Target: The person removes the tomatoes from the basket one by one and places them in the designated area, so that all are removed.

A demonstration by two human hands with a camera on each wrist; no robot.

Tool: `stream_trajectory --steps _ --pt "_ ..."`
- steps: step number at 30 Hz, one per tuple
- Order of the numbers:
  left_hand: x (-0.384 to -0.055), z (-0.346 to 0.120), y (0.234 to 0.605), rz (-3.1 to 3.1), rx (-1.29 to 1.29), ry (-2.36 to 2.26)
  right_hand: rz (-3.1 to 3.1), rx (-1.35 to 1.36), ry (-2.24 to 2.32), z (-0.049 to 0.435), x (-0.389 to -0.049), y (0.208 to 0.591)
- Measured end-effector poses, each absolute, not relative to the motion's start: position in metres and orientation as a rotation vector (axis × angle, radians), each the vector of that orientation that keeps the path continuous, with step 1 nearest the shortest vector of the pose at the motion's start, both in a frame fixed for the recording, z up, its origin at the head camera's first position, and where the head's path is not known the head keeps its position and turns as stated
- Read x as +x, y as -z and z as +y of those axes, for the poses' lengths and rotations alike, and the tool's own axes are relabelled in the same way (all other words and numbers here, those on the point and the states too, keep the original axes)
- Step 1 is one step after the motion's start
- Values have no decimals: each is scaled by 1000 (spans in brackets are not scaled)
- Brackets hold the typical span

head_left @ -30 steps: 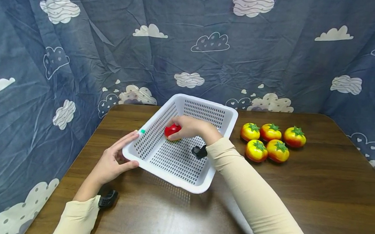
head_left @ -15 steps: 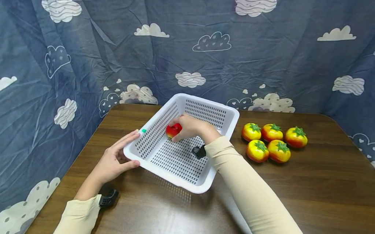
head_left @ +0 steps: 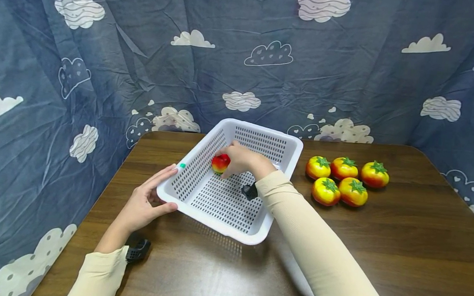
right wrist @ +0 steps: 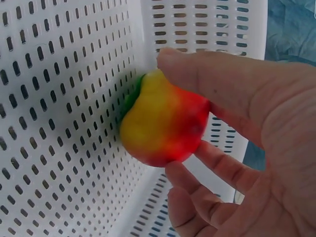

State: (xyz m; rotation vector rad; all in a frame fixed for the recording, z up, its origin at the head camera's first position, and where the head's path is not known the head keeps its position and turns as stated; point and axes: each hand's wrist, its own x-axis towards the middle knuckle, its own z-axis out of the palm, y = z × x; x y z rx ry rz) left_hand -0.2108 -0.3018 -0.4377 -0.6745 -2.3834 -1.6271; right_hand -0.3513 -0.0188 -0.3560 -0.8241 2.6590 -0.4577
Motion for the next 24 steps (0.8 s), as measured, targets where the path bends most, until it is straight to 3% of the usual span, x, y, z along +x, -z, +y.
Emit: stream_trajectory --steps 24 --pt "-212 -303 440 -2393 -661 1621 2752 -709 553 -23 -359 368"
